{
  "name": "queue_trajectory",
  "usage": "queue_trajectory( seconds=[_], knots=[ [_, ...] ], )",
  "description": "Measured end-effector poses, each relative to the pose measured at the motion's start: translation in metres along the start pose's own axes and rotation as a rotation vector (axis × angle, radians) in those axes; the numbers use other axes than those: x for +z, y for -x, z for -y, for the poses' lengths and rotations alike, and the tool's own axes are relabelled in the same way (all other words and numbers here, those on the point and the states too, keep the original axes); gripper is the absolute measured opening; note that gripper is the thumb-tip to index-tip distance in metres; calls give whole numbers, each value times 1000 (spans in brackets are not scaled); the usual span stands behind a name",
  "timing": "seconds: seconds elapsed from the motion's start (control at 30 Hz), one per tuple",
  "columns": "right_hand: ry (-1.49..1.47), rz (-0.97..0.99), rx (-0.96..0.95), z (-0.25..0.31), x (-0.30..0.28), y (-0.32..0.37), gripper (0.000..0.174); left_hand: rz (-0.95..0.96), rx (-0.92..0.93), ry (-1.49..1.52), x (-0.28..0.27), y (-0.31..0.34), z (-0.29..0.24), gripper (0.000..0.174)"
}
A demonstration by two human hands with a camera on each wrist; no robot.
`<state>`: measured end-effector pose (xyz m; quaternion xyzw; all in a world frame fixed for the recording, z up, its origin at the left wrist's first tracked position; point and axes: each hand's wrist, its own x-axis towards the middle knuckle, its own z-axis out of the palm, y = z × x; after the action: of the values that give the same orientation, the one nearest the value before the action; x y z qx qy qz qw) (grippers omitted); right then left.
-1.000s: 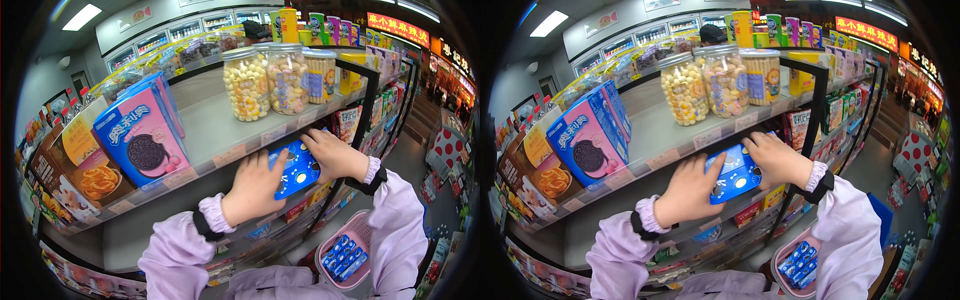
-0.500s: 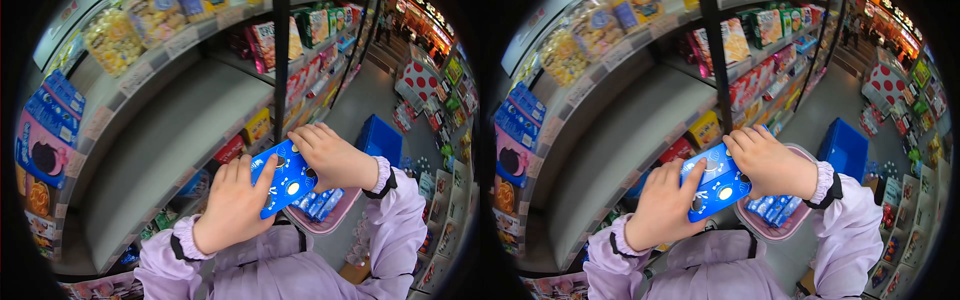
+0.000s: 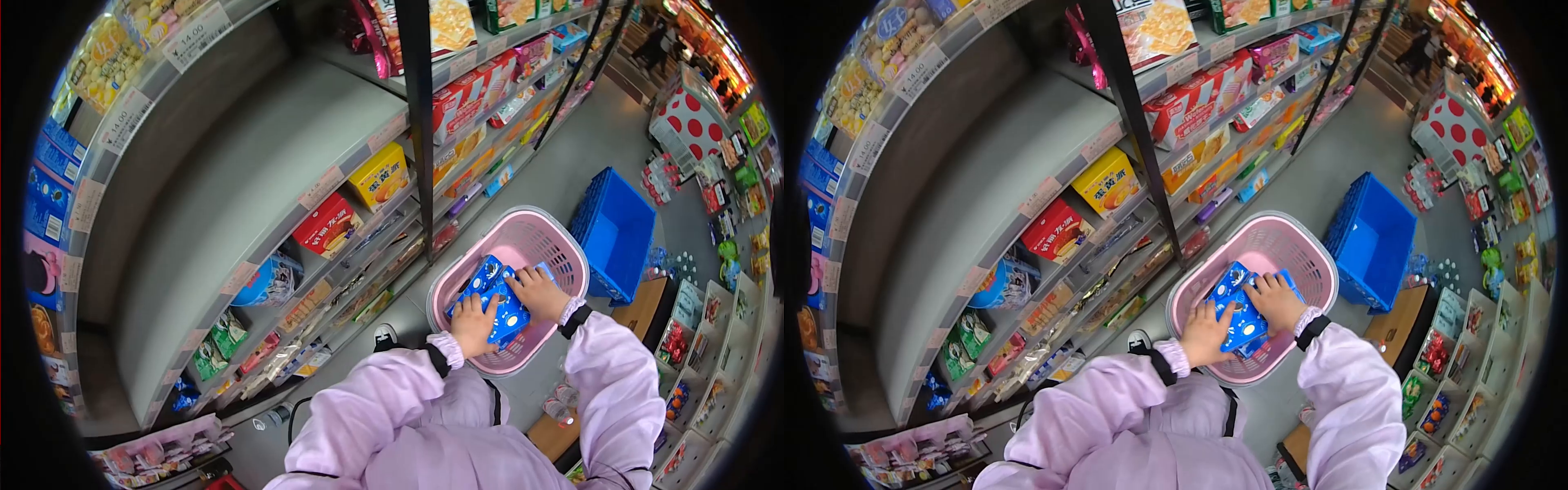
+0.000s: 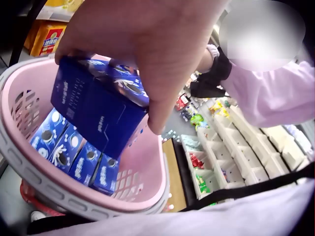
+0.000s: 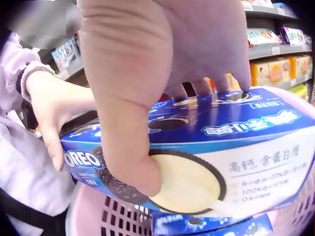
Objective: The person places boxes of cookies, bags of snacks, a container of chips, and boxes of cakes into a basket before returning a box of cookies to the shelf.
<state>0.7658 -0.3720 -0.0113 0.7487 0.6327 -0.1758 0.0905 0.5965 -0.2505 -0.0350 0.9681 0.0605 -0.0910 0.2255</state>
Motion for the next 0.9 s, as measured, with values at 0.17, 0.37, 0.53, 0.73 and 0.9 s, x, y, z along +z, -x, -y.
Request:
queue_trajectory(
  seconds=[0.17, 0.37, 0.53, 0.73, 0.9],
  knots=[
    [50, 98, -32, -14, 52, -6, 108, 281, -80, 266, 54, -22, 9, 106],
    [191, 185, -108, -26, 99, -26, 100, 455, -229, 349, 80, -30, 8, 92],
    [292, 205, -132, -35, 130, -39, 102, 361, -238, 402, 100, -18, 14, 76],
    [332, 66, -84, -41, 188, -41, 43, 304, -207, 360, 89, -1, 26, 47],
    [312, 201, -47, -37, 177, -37, 54, 238, -253, 399, 102, -5, 34, 45]
  ],
)
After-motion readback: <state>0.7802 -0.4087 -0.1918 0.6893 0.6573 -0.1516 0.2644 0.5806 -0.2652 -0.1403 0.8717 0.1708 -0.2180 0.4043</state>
